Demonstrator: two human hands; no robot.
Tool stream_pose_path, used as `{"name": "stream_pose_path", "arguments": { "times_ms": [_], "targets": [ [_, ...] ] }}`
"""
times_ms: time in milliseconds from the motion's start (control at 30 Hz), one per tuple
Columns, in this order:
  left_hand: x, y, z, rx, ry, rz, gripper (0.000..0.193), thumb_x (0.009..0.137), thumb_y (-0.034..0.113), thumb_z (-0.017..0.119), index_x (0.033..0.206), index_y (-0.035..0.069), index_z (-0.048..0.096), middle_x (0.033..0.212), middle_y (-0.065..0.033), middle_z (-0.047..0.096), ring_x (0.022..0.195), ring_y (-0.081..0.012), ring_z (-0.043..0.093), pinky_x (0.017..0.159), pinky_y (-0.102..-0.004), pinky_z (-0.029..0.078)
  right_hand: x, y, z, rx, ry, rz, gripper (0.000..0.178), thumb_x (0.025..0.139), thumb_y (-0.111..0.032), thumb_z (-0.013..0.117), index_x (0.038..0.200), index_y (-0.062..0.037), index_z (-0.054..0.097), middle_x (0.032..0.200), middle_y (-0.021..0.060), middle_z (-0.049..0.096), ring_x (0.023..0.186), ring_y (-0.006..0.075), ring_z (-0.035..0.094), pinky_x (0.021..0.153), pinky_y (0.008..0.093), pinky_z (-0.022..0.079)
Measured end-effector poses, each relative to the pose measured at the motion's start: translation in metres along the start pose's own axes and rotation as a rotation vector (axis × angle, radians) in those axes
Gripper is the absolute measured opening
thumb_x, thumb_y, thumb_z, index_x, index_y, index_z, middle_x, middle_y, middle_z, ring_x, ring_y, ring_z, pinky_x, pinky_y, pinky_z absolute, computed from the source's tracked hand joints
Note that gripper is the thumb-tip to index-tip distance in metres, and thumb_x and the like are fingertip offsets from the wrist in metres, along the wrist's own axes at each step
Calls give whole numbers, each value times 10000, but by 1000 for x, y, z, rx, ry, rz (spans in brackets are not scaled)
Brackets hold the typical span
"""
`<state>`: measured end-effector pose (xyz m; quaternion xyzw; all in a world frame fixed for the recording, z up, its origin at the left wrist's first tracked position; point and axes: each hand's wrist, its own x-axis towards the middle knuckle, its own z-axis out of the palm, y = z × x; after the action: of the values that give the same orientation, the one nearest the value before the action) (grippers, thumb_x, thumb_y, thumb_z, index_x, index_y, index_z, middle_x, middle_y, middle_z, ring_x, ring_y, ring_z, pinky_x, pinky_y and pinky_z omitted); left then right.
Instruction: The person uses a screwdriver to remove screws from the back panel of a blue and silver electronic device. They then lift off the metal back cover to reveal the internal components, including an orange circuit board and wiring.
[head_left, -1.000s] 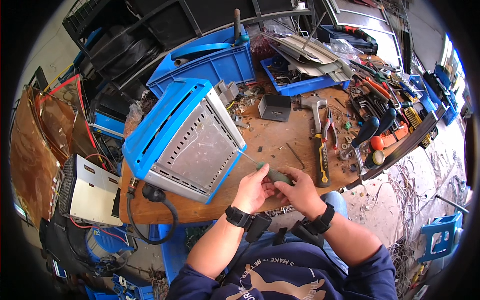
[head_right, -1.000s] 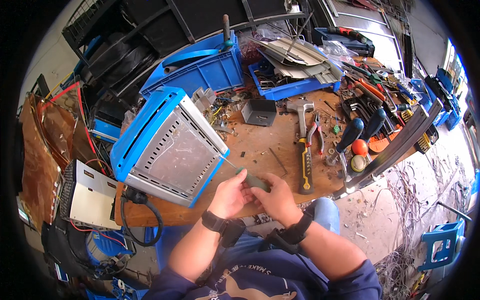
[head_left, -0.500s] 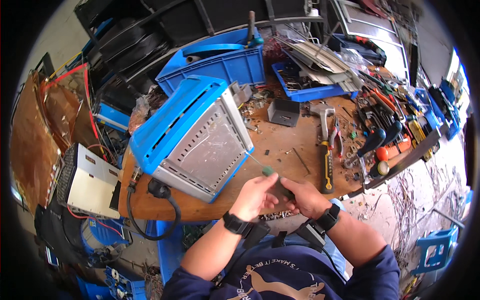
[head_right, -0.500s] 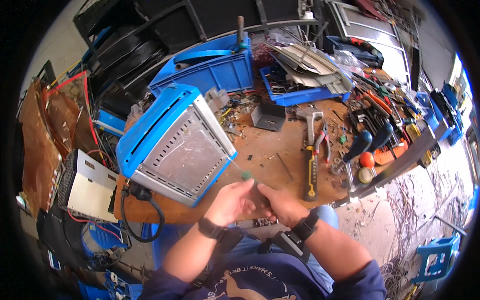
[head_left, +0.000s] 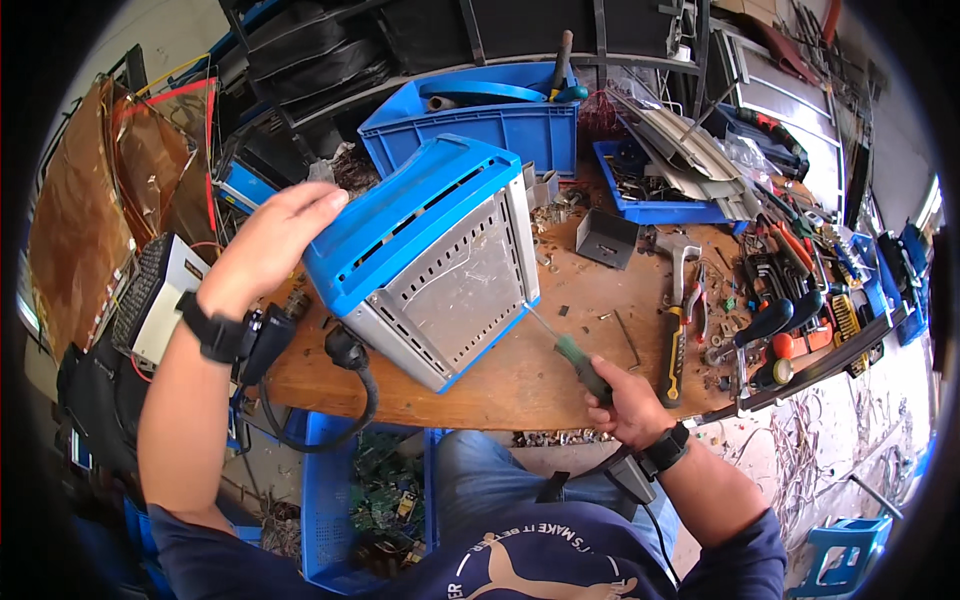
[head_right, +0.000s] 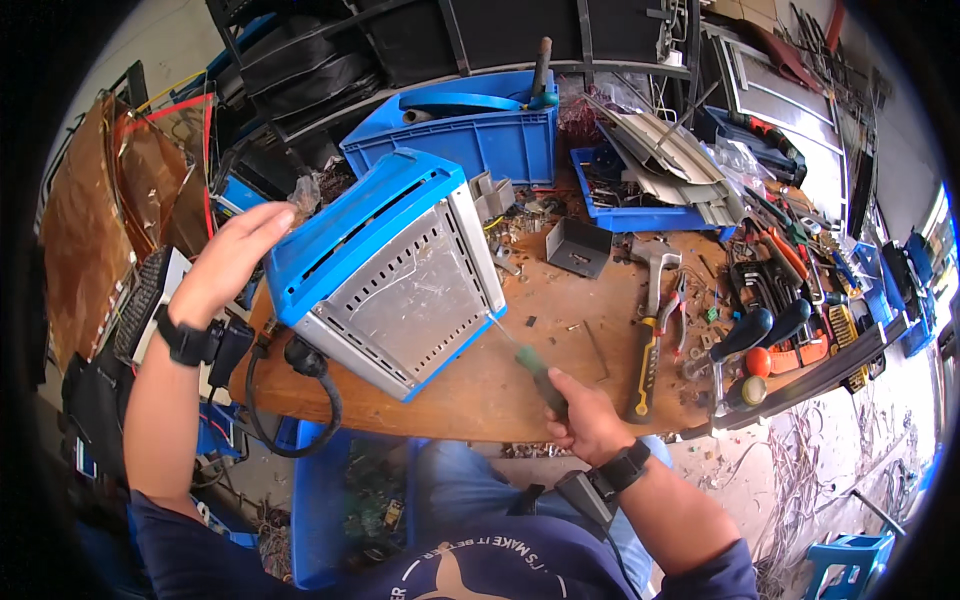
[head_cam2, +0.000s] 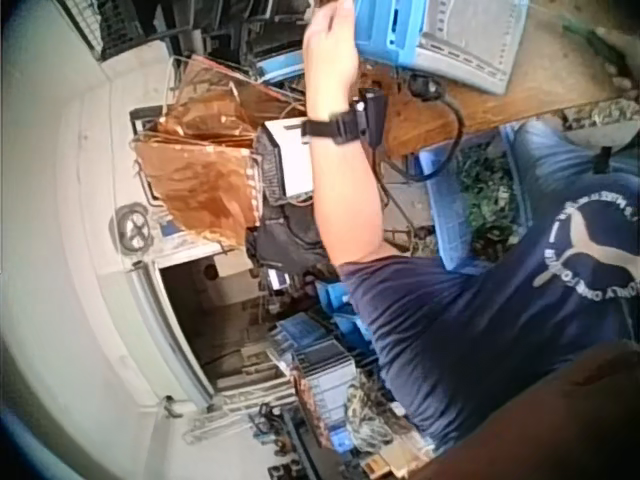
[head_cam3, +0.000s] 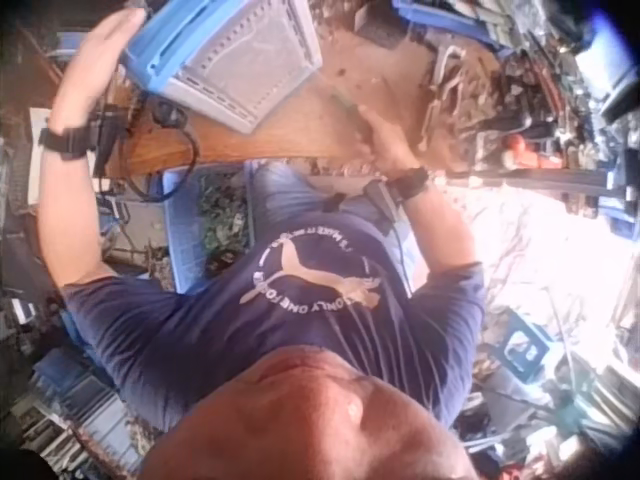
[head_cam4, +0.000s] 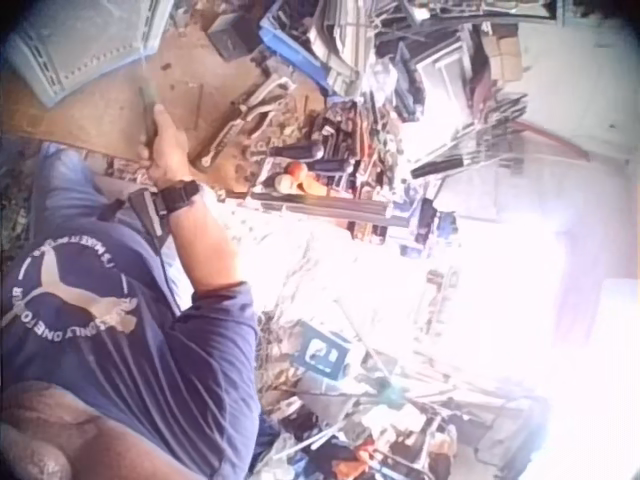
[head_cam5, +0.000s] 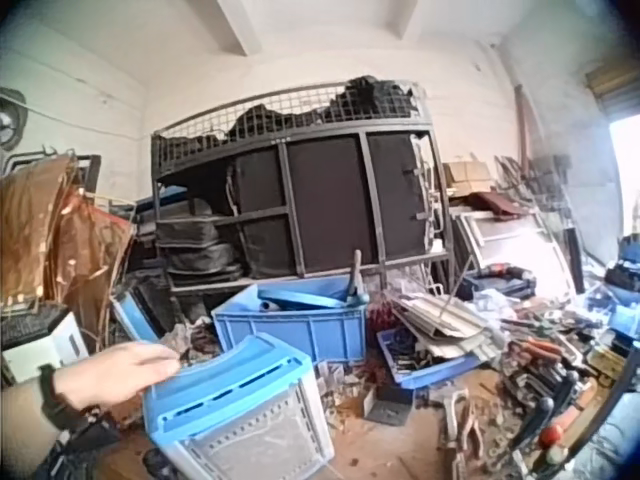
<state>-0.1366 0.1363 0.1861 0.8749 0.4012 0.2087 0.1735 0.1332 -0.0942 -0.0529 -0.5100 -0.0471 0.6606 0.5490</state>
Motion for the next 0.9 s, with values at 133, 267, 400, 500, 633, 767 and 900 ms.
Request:
{"name": "stream_pose_path", "arguments": {
  "times_ms": [133, 267, 400, 500, 633, 767, 900],
  "targets": [
    [18, -24, 16, -134, -97, -114, 558, 982, 429, 499, 1289, -36, 539, 1211, -171, 619, 1099, -216, 589, 950, -325, 448, 2, -2, 2, -23, 3, 10, 289, 975, -440, 518, 950, -153, 531, 665, 32, 487, 456, 106, 359, 397, 241, 234],
    [22, -39, 34, -276, -172, -97, 626, 977, 456, 491, 1366, -33, 461, 1225, -178, 613, 1095, -209, 599, 945, -314, 454, 4, -5, 2, -48, 32, -13, 296, 971, -441, 531, 935, -147, 540, 648, 29, 484, 446, 99, 347, 392, 242, 223],
    [18, -35, 34, -112, -111, -28, 589, 976, 454, 483, 1299, -37, 515, 1177, -182, 624, 1064, -223, 607, 924, -326, 456, 4, -3, 3, -97, 31, -44, 315, 961, -443, 553, 937, -128, 544, 652, 22, 485, 443, 87, 347, 389, 242, 221],
    [17, -27, 31, 15, -82, 98, 539, 978, 429, 484, 1229, -43, 555, 1140, -166, 618, 1050, -231, 595, 922, -333, 442, 5, 0, 3, -132, 63, -53, 329, 955, -431, 571, 952, -103, 541, 651, 17, 478, 441, 80, 342, 387, 239, 227],
    [15, -32, 35, -65, -51, 106, 497, 981, 400, 486, 1168, -51, 576, 1108, -143, 594, 1032, -223, 563, 918, -322, 421, 0, -5, 8, -182, 99, -91, 339, 947, -401, 595, 966, -69, 535, 644, 13, 468, 430, 69, 331, 381, 231, 227],
    [14, -31, 33, -85, -60, 120, 473, 979, 382, 498, 1144, -53, 583, 1061, -129, 570, 1012, -217, 537, 909, -308, 409, 3, -3, 7, -221, 118, -96, 345, 947, -375, 602, 1008, -40, 548, 627, 11, 467, 418, 64, 331, 374, 226, 224],
    [15, -33, 36, -104, -32, 134, 455, 969, 358, 515, 1136, -60, 585, 1045, -126, 557, 1013, -221, 531, 910, -308, 405, 5, -1, 6, -358, 155, -172, 367, 942, -360, 613, 1037, -7, 580, 613, 1, 480, 433, 73, 377, 388, 231, 273]
  ]
}}
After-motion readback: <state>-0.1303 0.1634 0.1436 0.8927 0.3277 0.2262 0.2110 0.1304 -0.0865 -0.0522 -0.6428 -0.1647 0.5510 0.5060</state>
